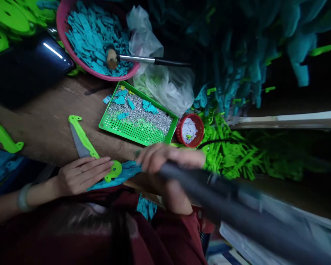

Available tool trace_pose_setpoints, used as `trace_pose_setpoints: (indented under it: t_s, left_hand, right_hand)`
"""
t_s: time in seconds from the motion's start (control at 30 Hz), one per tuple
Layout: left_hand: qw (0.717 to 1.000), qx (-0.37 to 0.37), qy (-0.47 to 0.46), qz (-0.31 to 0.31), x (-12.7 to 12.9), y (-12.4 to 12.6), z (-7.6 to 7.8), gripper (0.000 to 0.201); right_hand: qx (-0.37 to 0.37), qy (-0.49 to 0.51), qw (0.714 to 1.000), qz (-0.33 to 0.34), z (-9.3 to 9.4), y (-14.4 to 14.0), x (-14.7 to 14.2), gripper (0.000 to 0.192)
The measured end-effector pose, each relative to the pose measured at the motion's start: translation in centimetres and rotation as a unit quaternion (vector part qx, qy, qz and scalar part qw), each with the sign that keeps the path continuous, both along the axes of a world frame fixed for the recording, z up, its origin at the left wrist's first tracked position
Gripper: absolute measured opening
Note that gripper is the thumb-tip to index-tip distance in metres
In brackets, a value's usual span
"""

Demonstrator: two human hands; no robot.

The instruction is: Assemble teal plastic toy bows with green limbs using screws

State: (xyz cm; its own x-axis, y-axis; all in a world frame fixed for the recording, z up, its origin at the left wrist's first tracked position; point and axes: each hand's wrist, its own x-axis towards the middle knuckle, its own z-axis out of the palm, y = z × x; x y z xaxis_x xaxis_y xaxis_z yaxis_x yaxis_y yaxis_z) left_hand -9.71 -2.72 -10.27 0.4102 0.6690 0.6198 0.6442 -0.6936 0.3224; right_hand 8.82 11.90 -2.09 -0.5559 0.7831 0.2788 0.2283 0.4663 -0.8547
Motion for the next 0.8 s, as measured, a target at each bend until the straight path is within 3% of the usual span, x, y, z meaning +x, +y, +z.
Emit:
trace_pose_setpoints:
  t_s: [0.1,0.17,0.37,0.5,0.63,0.73,0.8]
  left_hand:
    - [1.000,-0.004,-0.007,0.008,0.7,-0.2,0.2,0.032]
    - [1.000,-0.015,-0.016,-0.004,1.2,-0.3,0.2,0.034]
    - [1.000,0.000,-0.019,-0.017,1.8,-0.3,-0.1,0.032]
    - [1.000,-0.001,-0.002,-0.004,2.0,-0.7,-0.3,0.033]
    - [1.000,-0.016,0.015,0.003,2.3,-1.0,0.2,0.036]
    - [0.998,-0.044,0.045,-0.008,2.2,-1.0,0.8,0.034]
    - [0.998,-0.044,0.030,-0.016,2.1,-1.0,0.8,0.030]
  right_hand:
    - [0.060,0.182,0.973,-0.131,-0.6,3.1,-0.1,0.025]
    - [0.065,0.247,0.947,-0.196,-1.1,4.3,-0.6,0.018]
    - [0.011,0.255,0.927,-0.274,-2.4,4.4,-1.1,0.025]
    - [-0.015,0.269,0.919,-0.286,-2.5,4.9,-1.0,0.029]
    - [0.005,0.282,0.919,-0.274,0.1,3.7,-1.1,0.023]
    - [-0.043,0.268,0.944,-0.187,3.0,-0.2,-1.2,0.021]
    - [-0.086,0.241,0.960,-0.111,3.9,-3.3,-1.4,0.025]
